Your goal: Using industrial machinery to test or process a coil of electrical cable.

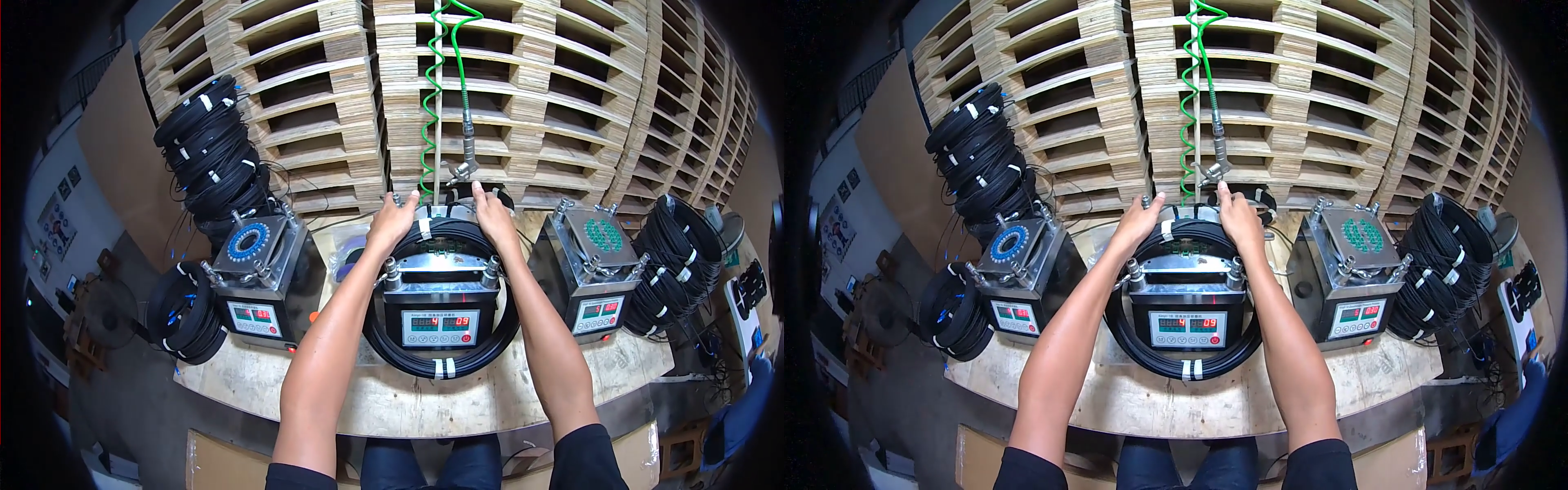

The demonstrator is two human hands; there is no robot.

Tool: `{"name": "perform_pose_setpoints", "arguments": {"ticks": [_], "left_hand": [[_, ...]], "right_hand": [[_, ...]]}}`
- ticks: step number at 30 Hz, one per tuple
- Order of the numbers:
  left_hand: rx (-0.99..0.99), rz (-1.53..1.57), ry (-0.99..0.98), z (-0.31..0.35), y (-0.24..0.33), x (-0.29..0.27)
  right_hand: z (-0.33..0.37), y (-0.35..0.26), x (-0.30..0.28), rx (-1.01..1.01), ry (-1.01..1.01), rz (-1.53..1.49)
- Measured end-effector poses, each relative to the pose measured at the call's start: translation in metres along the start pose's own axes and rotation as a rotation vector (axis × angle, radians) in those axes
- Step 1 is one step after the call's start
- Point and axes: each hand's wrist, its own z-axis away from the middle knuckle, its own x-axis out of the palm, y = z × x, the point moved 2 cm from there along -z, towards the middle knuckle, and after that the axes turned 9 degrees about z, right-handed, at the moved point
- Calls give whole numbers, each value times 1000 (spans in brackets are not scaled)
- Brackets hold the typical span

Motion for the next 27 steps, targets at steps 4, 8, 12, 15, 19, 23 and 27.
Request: {"name": "perform_pose_setpoints", "arguments": {"ticks": [4, 8, 12, 15, 19, 23, 27], "left_hand": [[0, 66, -5, -5, -6, 3], [-23, 36, -2, -9, -9, 5], [-30, 12, -8, -4, -3, 6], [-29, 0, 16, -3, -5, -1], [30, 28, 12, -1, 0, 0], [68, 93, 18, -3, -4, 0], [36, 119, -1, -4, -5, 3]], "right_hand": [[7, -6, -1, 46, -2, 73], [5, -7, -1, 28, 18, 54], [-6, 6, 1, -44, 23, -54], [0, -3, 2, -91, 25, -48], [-2, 2, 0, -82, 40, -21], [5, -3, 0, -9, 49, -19], [7, -4, -5, 58, 1, 48]]}}
